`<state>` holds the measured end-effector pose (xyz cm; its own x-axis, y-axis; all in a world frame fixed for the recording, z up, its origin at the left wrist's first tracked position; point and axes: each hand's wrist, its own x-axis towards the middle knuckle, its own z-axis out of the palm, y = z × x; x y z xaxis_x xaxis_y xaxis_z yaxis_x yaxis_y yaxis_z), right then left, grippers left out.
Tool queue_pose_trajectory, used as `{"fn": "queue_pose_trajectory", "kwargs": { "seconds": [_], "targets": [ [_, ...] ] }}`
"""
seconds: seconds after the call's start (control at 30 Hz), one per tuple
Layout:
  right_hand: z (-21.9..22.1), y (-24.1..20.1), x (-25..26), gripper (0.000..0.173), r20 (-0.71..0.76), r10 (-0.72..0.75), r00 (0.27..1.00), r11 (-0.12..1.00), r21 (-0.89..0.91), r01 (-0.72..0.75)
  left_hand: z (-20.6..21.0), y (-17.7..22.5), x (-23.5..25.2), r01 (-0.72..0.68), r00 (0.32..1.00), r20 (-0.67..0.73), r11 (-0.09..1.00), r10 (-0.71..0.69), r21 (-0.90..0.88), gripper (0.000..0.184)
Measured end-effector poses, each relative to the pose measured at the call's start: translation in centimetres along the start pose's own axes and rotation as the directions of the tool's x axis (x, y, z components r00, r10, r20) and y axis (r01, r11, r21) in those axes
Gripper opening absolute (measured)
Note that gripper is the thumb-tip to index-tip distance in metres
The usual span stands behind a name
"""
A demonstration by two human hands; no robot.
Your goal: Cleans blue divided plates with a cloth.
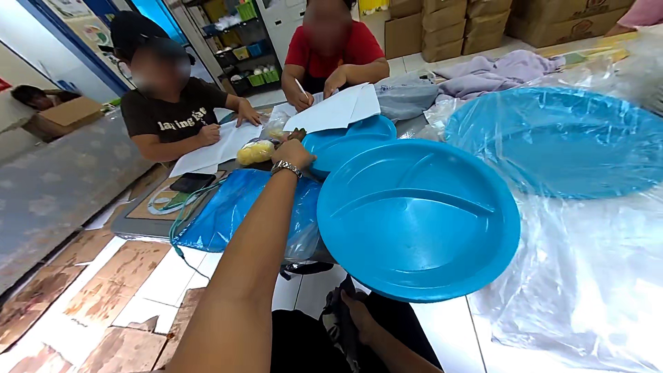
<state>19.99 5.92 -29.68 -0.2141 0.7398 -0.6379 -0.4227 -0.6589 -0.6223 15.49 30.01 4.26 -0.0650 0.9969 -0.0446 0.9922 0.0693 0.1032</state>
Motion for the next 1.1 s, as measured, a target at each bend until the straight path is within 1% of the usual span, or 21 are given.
{"fn": "queue_pose_trajectory", "kwargs": {
  "seconds": [0.07,0.17,0.23,0.27,0.3,0.33,0.37,0.4,0.43,0.47,0.5,0.57,0.63,0.67,0.7,0.77,0.83,0.9,0.97,1.03,1.1],
  "targets": [
    [-0.1,-0.1,-0.2,0.047,-0.002,0.002,1.0,1.0,-0.007,-0.002,0.0,0.6,0.3,0.036,0.999,-0.008,0.999,-0.036,-0.022,0.047],
    [-0.2,-0.1,-0.3,0.047,-0.001,0.015,1.0,1.0,-0.001,-0.015,-0.3,0.5,1.0,0.06,0.998,0.009,0.996,-0.059,-0.073,0.037],
    [0.0,-0.1,-0.3,0.047,0.005,0.02,1.0,1.0,0.003,-0.02,-0.6,0.0,1.4,0.073,0.997,0.018,0.987,-0.071,-0.143,0.042],
    [0.1,-0.1,-0.3,0.047,0.005,0.018,1.0,1.0,0.005,-0.018,-0.7,-0.3,1.7,0.075,0.997,0.001,0.969,-0.077,-0.235,0.045],
    [0.1,-0.1,-0.3,0.047,0.006,0.016,1.0,1.0,0.003,-0.016,-0.7,-0.6,1.8,0.078,0.996,-0.012,0.926,-0.089,-0.37,0.048],
    [0.1,0.0,-0.2,0.047,0.008,0.017,1.0,1.0,0.003,-0.017,-0.6,-0.7,2.0,0.089,0.993,-0.018,0.842,-0.116,-0.532,0.047],
    [0.2,0.0,-0.1,0.047,0.01,0.017,1.0,1.0,0.004,-0.017,-0.8,-0.6,1.9,0.104,0.991,0.011,0.72,-0.132,-0.686,0.045],
    [0.2,0.0,-0.1,0.047,0.011,0.018,1.0,1.0,0.003,-0.018,-1.2,-0.2,1.4,0.123,0.99,0.059,0.559,-0.13,-0.82,0.041],
    [0.1,-0.1,-0.1,0.047,0.012,0.015,1.0,1.0,0.003,-0.015,-1.8,-0.1,0.8,0.141,0.988,0.106,0.388,-0.111,-0.911,0.037],
    [0.0,-0.1,-0.1,0.047,0.014,0.005,1.0,1.0,0.003,-0.005,-2.3,-0.3,0.3,0.148,0.988,0.13,0.249,-0.086,-0.957,0.036],
    [-0.2,-0.1,0.0,0.047,0.014,-0.011,1.0,1.0,0.01,0.011,-2.7,-0.8,-0.4,0.136,0.99,0.125,0.172,-0.072,-0.976,0.035],
    [-0.5,0.1,0.2,0.044,-0.001,-0.061,0.998,0.997,0.045,0.061,-3.3,-2.6,-2.7,0.077,0.996,0.07,0.134,-0.052,-0.988,0.034],
    [-0.8,0.1,0.1,0.043,-0.022,-0.102,0.995,0.99,0.092,0.104,-3.4,-6.3,-6.2,-0.016,1.0,-0.015,0.064,0.011,-0.998,0.036],
    [-0.9,0.0,-0.1,0.042,-0.032,-0.116,0.993,0.987,0.106,0.119,-3.4,-8.7,-8.4,-0.073,0.997,-0.072,0.024,0.021,-0.997,0.033],
    [-0.9,-0.2,-0.3,0.041,-0.055,-0.126,0.99,0.985,0.11,0.132,-3.0,-11.5,-10.9,-0.129,0.992,-0.129,-0.025,-0.005,-0.991,0.029],
    [-0.8,-0.3,-0.3,0.038,-0.079,-0.143,0.987,0.984,0.101,0.15,-0.9,-18.6,-15.7,-0.214,0.975,-0.205,-0.118,-0.09,-0.97,0.027],
    [-0.9,-0.1,0.2,0.04,-0.072,-0.164,0.984,0.984,0.057,0.168,2.1,-25.3,-20.8,-0.28,0.948,-0.247,-0.158,-0.199,-0.947,0.027],
    [-0.9,-0.4,-0.2,0.041,-0.077,-0.157,0.985,0.988,-0.013,0.157,5.6,-30.6,-25.9,-0.309,0.927,-0.244,-0.213,-0.286,-0.927,0.027],
    [-0.8,-0.5,-0.7,0.042,-0.091,-0.177,0.98,0.984,-0.052,0.172,9.4,-34.6,-30.5,-0.305,0.916,-0.205,-0.266,-0.345,-0.915,0.026],
    [-0.9,-0.4,-0.6,0.042,-0.078,-0.235,0.969,0.972,-0.028,0.234,13.2,-37.1,-33.7,-0.264,0.904,-0.13,-0.295,-0.406,-0.918,0.027],
    [-1.1,-0.8,-0.9,0.045,-0.049,-0.309,0.95,0.951,0.016,0.31,17.0,-38.5,-34.7,-0.18,0.901,-0.017,-0.339,-0.433,-0.923,0.029]
  ]
}}
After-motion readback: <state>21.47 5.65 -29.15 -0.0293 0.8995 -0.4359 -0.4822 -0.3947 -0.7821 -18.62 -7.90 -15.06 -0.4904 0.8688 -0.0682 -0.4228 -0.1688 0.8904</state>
